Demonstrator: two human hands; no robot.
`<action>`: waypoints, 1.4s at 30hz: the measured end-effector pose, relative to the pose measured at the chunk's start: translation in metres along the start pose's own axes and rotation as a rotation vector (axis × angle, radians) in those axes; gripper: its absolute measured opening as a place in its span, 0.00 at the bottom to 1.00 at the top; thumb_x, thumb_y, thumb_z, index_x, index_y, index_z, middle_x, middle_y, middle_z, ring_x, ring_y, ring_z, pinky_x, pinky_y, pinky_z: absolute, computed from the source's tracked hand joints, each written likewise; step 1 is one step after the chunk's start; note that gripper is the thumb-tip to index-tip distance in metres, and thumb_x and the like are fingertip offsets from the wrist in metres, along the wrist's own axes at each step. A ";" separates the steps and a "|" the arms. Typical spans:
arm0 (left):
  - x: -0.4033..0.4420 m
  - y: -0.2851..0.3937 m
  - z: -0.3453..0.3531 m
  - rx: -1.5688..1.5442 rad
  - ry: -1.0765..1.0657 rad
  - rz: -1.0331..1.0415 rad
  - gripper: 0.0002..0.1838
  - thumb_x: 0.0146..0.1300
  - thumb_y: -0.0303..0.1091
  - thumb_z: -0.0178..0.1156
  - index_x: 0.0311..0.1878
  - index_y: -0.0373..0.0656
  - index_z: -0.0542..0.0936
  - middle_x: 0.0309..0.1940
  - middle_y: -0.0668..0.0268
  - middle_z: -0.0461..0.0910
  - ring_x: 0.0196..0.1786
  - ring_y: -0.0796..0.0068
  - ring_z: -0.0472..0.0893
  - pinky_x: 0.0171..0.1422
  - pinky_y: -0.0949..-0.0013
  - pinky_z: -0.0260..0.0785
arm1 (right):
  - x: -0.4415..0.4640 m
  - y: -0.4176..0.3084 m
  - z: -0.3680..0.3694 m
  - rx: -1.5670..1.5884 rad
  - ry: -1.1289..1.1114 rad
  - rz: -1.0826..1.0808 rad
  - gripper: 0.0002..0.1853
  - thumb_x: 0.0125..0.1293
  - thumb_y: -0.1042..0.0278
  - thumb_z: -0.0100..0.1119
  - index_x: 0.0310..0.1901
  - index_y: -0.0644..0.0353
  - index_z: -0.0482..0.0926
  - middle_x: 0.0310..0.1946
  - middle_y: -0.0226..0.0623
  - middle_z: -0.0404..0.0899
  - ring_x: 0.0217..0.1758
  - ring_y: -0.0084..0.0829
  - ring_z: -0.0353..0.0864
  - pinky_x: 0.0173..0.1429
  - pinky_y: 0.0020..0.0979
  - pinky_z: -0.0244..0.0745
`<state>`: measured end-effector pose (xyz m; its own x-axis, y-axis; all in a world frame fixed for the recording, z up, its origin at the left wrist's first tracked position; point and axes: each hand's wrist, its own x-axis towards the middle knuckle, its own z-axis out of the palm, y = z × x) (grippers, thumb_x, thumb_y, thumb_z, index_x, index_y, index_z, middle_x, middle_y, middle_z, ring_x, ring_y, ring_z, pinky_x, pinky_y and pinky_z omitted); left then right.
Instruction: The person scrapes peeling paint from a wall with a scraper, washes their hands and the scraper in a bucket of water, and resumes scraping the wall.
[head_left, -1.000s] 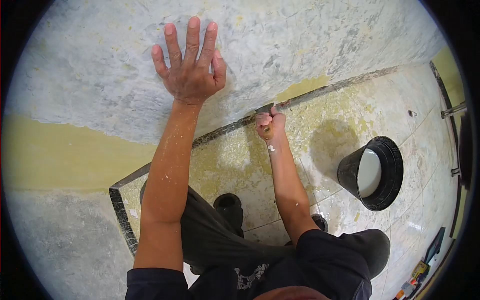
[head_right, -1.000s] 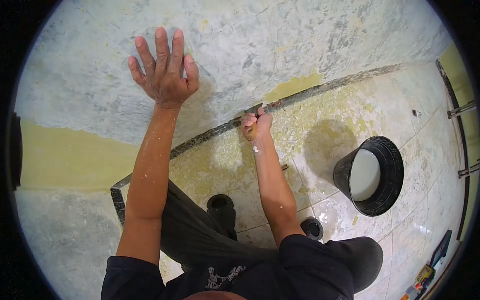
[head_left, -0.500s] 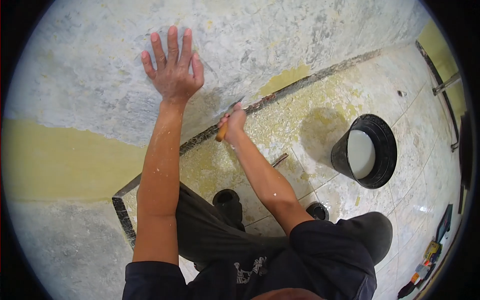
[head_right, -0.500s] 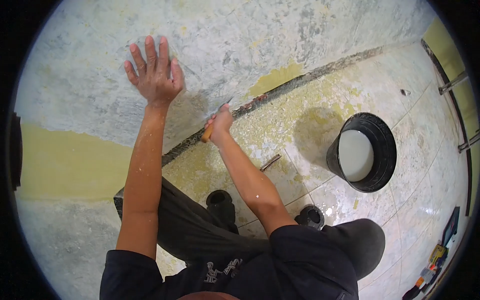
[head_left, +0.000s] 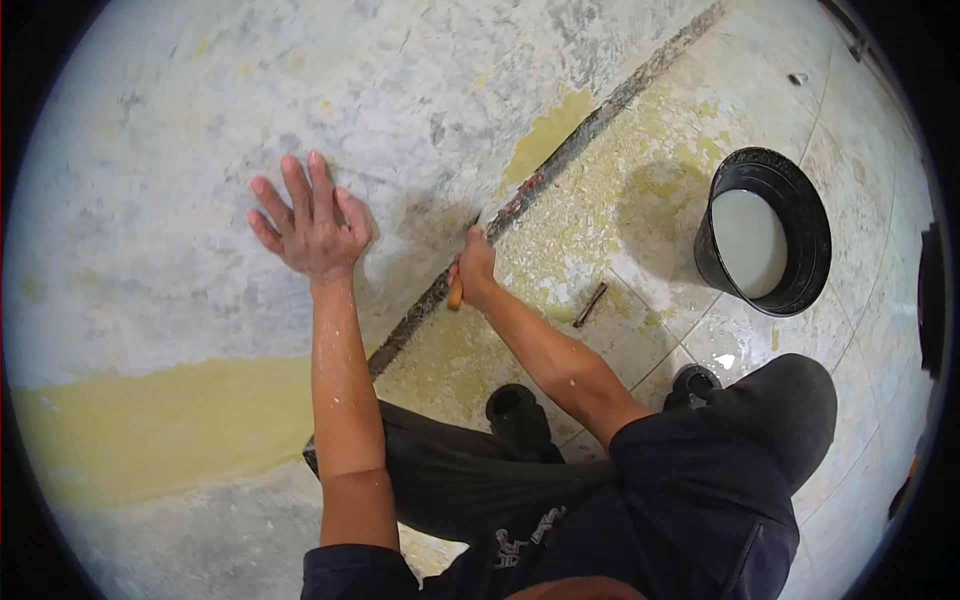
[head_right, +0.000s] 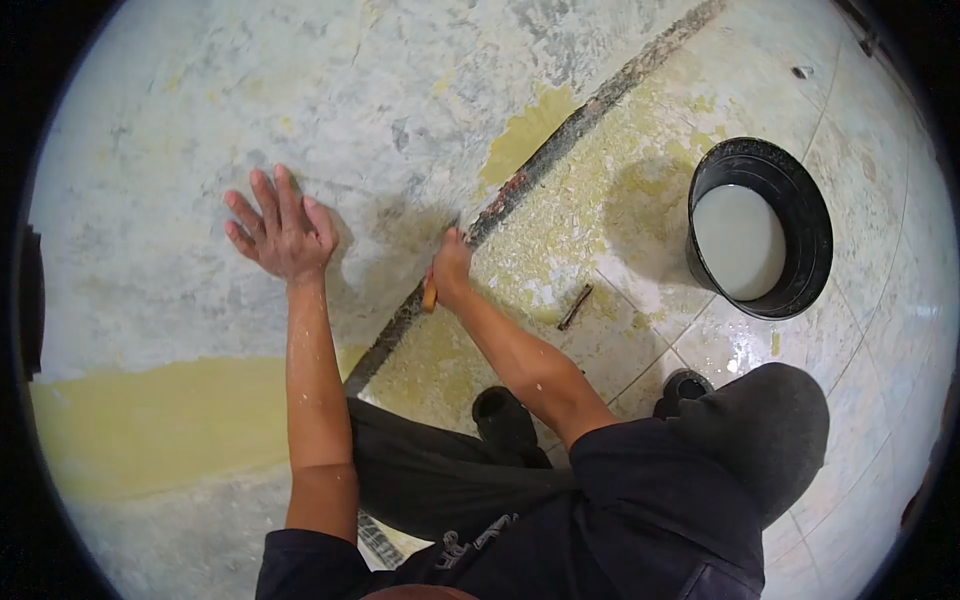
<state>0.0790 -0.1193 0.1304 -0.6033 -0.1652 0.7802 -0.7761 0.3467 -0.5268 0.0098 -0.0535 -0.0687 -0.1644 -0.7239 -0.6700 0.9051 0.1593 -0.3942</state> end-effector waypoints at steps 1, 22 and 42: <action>-0.001 -0.001 -0.001 0.013 -0.006 -0.001 0.30 0.59 0.41 0.50 0.68 0.56 0.70 0.75 0.72 0.56 0.78 0.58 0.50 0.80 0.55 0.29 | -0.003 -0.003 0.003 0.022 0.002 -0.003 0.22 0.72 0.43 0.41 0.41 0.57 0.67 0.20 0.32 0.64 0.14 0.28 0.65 0.15 0.34 0.64; -0.004 -0.001 -0.007 0.045 -0.041 0.015 0.29 0.61 0.40 0.50 0.68 0.51 0.70 0.74 0.68 0.57 0.78 0.56 0.47 0.79 0.56 0.28 | 0.008 -0.006 -0.003 -0.002 0.038 -0.036 0.20 0.73 0.47 0.40 0.44 0.58 0.69 0.18 0.34 0.64 0.13 0.30 0.66 0.15 0.34 0.64; -0.003 -0.001 -0.001 0.033 -0.011 -0.008 0.30 0.57 0.39 0.51 0.66 0.54 0.73 0.73 0.71 0.60 0.78 0.57 0.51 0.80 0.56 0.30 | 0.010 -0.003 0.006 -0.233 0.094 -0.454 0.30 0.75 0.54 0.41 0.75 0.51 0.52 0.41 0.38 0.77 0.34 0.33 0.75 0.45 0.36 0.74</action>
<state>0.0822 -0.1179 0.1288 -0.5990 -0.1779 0.7808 -0.7863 0.3150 -0.5315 0.0078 -0.0656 -0.0703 -0.5643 -0.6933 -0.4482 0.6250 -0.0041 -0.7806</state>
